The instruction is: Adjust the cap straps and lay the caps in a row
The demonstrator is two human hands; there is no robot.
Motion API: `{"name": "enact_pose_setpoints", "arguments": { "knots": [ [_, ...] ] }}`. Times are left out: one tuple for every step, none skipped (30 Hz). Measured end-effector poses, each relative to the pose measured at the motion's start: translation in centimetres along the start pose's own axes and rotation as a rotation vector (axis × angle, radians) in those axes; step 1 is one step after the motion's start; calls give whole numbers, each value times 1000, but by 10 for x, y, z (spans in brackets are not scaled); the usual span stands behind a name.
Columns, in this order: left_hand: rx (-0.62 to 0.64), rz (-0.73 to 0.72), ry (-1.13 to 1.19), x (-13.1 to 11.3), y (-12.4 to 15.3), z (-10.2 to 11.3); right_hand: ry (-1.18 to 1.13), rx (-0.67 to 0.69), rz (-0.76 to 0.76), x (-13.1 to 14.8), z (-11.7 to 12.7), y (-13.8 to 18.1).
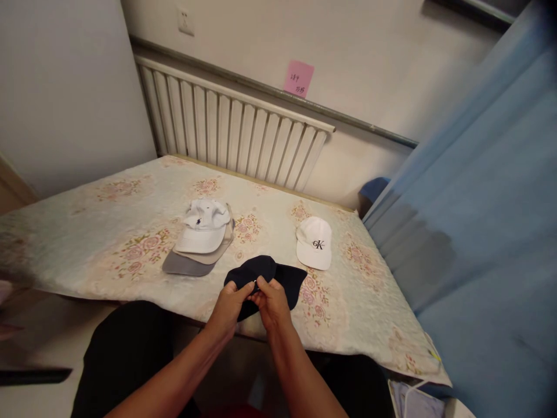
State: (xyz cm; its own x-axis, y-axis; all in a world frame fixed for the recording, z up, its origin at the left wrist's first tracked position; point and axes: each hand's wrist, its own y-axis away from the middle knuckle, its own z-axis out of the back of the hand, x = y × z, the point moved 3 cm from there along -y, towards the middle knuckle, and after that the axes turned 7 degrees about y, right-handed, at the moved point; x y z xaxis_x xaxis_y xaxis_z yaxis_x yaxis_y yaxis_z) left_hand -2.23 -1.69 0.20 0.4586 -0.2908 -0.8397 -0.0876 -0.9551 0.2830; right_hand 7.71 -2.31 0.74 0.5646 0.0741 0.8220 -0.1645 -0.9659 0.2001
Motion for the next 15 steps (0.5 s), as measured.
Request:
{"name": "enact_pose_setpoints", "arguments": {
  "knots": [
    [-5,-3,-8,0,0,0,4,-3,0,0,0,0],
    [-9,-5,-16,0,0,1,12,-5,-1,0,1,0],
    [-12,-8,-21,0,-1,1,22,-8,-3,0,1,0],
    [-13,-7,-23,0,0,1,33,-9,-7,-1,1,0],
    [-11,-6,-21,0,0,1,43,-8,-13,-1,2,0],
    [-10,-4,-20,-1,1,1,53,-7,-18,-2,2,0],
    [-9,-2,-20,-1,1,1,59,-6,-19,-2,3,0],
    [-3,2,-18,-2,2,0,64,-6,-18,-3,3,-1],
    [4,9,-15,-3,3,-1,68,-8,-15,-3,4,-1],
    [5,16,-14,-3,4,-1,72,-10,-9,-4,4,-2],
    [4,21,-15,-4,5,-2,75,-11,-3,-5,5,-2],
    [2,25,-14,-4,5,-2,77,-11,2,-5,5,-3],
    [1,28,-14,-4,5,-2,77,-11,5,-6,6,-3],
    [-2,28,-16,-4,5,-2,77,-11,5,-7,6,-4],
    [-2,29,-16,-4,5,-2,76,-11,6,-7,6,-4]
  ]
}}
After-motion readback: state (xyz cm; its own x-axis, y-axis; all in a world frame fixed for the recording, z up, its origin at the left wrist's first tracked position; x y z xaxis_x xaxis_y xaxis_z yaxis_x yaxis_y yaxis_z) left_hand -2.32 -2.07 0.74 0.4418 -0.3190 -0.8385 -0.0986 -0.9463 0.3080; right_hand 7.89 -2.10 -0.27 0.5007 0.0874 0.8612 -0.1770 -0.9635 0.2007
